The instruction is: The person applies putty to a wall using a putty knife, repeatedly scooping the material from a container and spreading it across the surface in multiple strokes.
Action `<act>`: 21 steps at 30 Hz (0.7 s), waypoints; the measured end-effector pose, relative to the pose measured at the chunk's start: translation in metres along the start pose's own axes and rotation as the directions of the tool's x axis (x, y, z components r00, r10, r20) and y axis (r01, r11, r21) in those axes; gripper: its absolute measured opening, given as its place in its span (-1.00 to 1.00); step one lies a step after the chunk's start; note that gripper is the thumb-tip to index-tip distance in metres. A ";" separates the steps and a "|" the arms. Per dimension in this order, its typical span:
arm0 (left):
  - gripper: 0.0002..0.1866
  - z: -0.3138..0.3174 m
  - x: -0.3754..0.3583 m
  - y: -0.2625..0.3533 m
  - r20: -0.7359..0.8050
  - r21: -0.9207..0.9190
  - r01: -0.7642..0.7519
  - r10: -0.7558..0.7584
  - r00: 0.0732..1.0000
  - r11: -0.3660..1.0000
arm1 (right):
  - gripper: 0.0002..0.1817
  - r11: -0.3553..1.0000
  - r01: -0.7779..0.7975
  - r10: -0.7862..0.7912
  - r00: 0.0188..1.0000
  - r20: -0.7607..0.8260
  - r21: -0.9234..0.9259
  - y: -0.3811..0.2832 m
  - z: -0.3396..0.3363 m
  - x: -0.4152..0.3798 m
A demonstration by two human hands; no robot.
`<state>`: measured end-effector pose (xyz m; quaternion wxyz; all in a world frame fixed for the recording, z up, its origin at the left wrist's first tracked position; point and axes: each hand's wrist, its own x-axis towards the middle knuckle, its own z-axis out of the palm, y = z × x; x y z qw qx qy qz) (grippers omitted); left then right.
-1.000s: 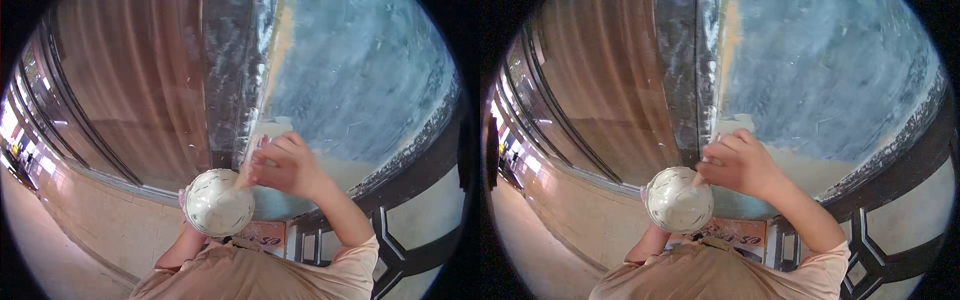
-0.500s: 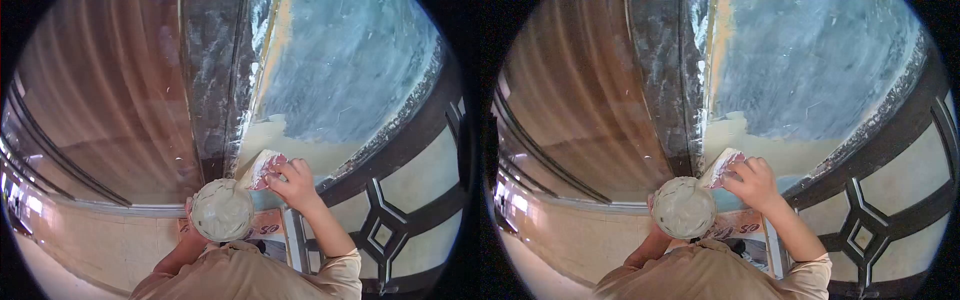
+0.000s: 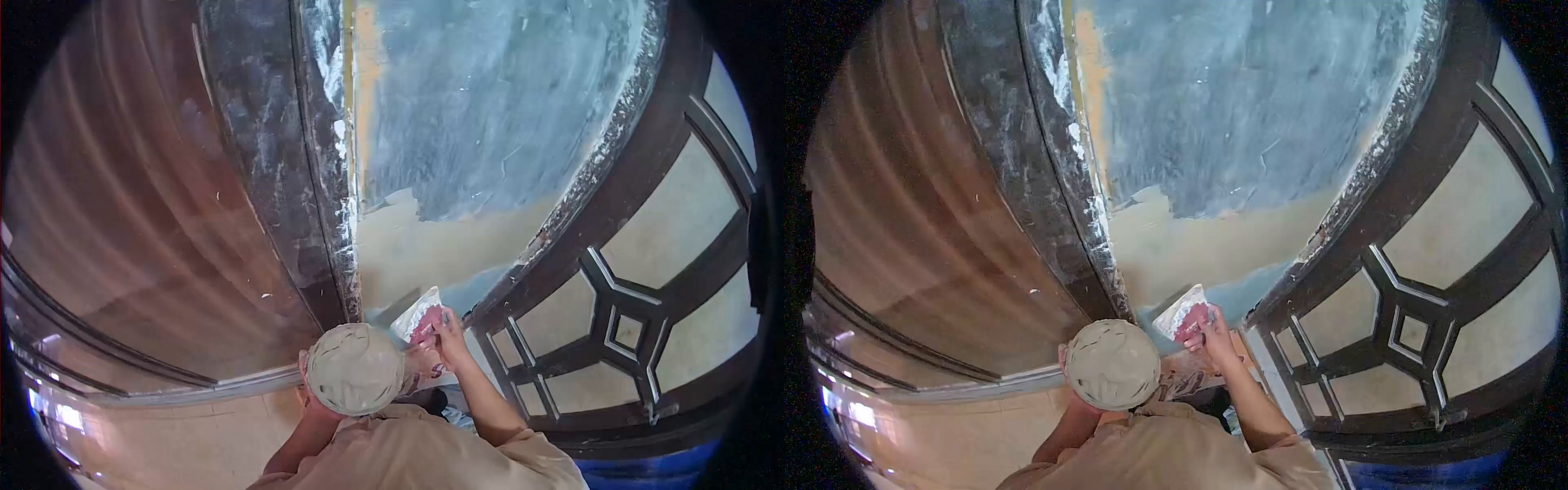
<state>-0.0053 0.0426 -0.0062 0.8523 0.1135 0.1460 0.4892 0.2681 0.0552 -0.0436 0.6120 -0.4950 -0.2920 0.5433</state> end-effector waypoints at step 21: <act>-0.10 -0.010 -0.031 0.020 -0.088 -0.027 -0.204 0.201 0.976 0.979 | -0.71 0.964 0.161 -0.213 0.943 0.255 0.210 -0.118 0.160 0.025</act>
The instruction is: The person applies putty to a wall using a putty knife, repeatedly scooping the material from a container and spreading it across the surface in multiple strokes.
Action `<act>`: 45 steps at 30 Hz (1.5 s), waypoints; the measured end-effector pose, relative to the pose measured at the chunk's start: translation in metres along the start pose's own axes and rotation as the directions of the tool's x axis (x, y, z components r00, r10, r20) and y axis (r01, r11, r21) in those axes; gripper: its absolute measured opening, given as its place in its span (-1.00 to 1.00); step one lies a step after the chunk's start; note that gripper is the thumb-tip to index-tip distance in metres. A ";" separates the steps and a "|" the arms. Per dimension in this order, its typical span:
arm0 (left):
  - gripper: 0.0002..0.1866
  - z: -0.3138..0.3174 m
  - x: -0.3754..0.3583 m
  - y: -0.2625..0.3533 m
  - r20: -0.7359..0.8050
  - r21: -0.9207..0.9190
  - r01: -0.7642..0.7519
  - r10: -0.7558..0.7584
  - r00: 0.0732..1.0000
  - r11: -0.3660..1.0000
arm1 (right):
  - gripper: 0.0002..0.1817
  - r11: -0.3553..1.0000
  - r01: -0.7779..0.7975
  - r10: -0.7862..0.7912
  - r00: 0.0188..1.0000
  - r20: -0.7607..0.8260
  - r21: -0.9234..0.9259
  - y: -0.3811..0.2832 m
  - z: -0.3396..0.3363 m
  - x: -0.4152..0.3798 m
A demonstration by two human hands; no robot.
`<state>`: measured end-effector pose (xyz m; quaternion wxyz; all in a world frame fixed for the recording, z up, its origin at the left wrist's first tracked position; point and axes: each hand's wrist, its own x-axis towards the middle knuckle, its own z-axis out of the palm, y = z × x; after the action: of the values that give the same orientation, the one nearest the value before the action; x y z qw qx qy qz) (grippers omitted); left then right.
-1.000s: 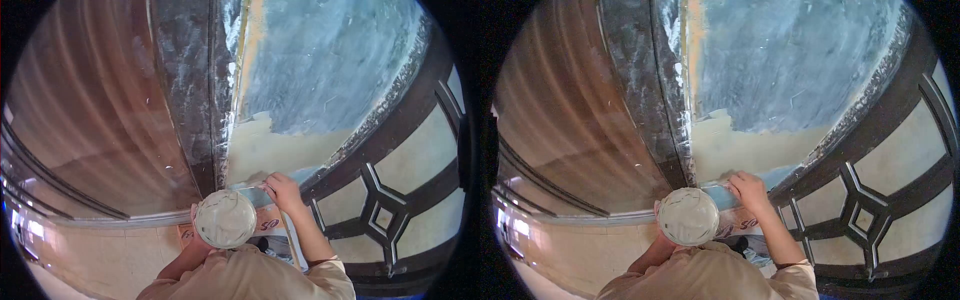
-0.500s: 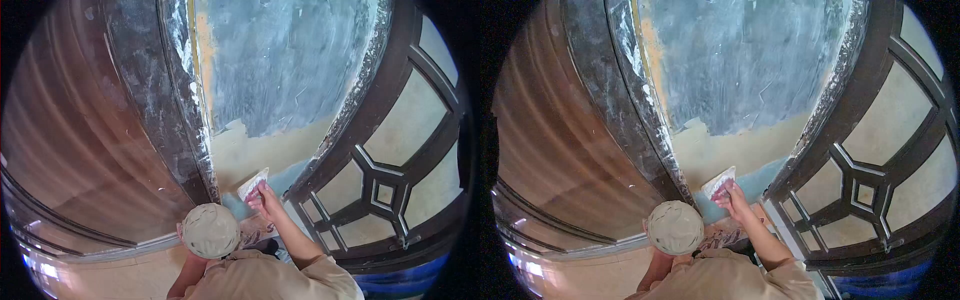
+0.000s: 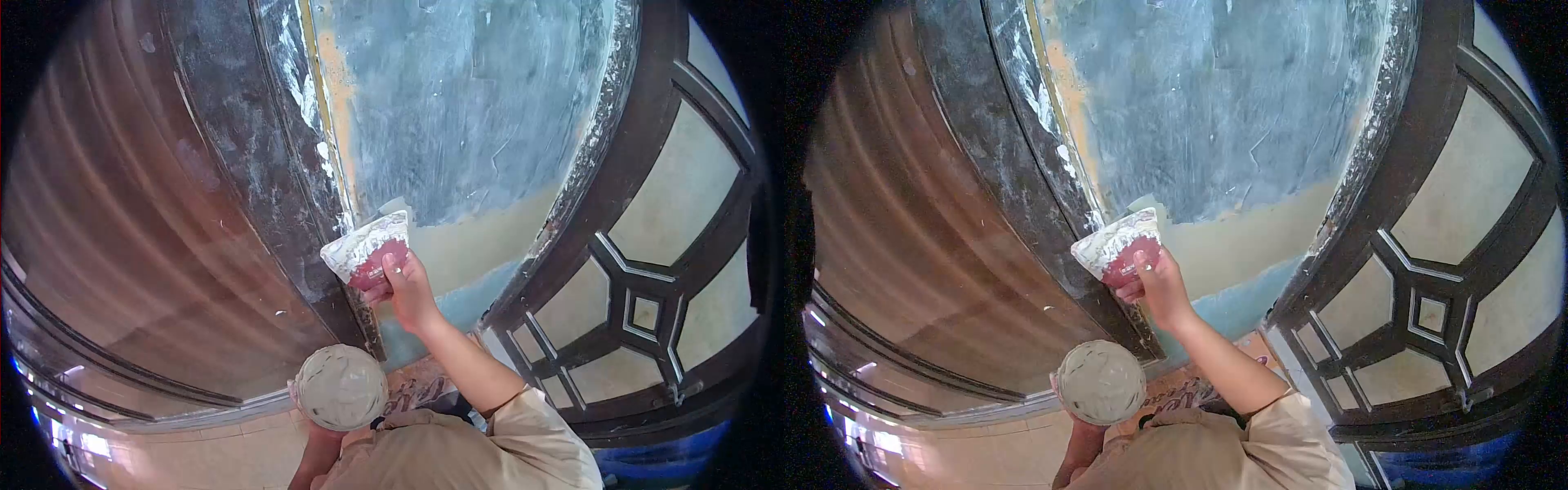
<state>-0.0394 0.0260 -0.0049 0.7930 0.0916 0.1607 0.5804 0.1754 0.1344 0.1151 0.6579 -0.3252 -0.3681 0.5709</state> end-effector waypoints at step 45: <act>-0.12 -0.034 0.002 -0.005 0.074 0.008 -0.001 0.000 0.997 1.000 | -0.83 -0.602 0.512 -0.220 0.632 0.743 -0.613 -0.193 0.039 0.009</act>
<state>-0.0472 0.0249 -0.0385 0.7980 0.1163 0.1335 0.5761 0.2414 0.1170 0.2997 0.2351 -0.4553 -0.8091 -0.2876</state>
